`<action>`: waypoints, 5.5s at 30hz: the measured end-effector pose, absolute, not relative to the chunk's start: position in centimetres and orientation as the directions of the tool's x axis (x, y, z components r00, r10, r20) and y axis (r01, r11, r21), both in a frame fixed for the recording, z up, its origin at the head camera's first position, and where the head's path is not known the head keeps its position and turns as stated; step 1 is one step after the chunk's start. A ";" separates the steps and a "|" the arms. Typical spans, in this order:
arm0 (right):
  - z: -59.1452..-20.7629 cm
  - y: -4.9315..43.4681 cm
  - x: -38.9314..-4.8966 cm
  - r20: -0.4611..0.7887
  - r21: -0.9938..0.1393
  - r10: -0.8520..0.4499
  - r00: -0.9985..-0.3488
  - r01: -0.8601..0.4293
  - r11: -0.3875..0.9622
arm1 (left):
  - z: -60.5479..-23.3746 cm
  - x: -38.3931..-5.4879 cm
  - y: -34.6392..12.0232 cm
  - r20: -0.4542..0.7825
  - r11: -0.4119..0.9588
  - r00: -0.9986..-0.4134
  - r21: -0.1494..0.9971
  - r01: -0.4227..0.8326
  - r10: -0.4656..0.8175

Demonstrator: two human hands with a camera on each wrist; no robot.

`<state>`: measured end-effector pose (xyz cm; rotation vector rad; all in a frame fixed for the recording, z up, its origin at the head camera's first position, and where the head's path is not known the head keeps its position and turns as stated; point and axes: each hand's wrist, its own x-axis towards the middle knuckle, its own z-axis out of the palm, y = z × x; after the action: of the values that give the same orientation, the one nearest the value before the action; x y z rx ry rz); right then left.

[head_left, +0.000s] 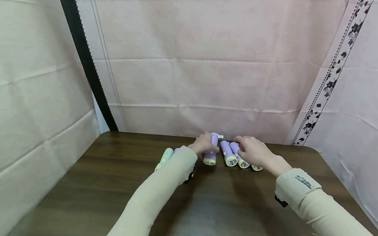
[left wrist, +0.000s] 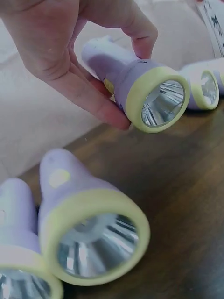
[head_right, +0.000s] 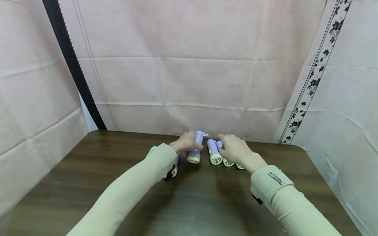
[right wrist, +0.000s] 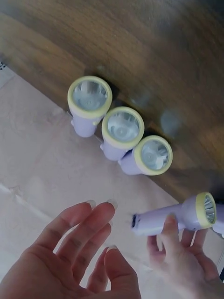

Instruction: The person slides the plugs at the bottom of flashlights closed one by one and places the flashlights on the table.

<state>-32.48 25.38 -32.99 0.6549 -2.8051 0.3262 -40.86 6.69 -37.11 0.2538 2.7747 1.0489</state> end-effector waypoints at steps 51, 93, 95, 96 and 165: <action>-32.8 22.2 -32.2 0.368 -0.134 -0.498 -0.785 -0.575 0.807 | -35.3 -38.7 4.5 0.176 0.706 -0.829 0.450 0.548 0.531; -33.5 22.1 -32.6 0.263 -0.138 -0.451 -0.853 -0.496 0.857 | -38.3 -39.1 5.1 -0.036 0.954 -0.958 0.106 0.281 0.286; -33.5 22.2 -32.6 0.261 -0.138 -0.450 -0.854 -0.495 0.858 | -38.5 -39.1 5.2 -0.034 0.956 -0.958 0.089 0.280 0.284; -33.5 22.2 -32.6 0.260 -0.139 -0.452 -0.853 -0.496 0.857 | -38.6 -39.1 5.3 -0.034 0.957 -0.959 0.081 0.279 0.282; -34.2 28.9 -32.6 0.276 -0.163 -0.365 -0.889 -0.418 0.894 | -41.6 -45.1 14.0 -0.135 0.931 -0.987 0.365 0.028 0.082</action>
<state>-32.60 28.87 -34.22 0.5920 -2.8217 0.3202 -45.09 13.96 -41.65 0.0843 2.9399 0.5530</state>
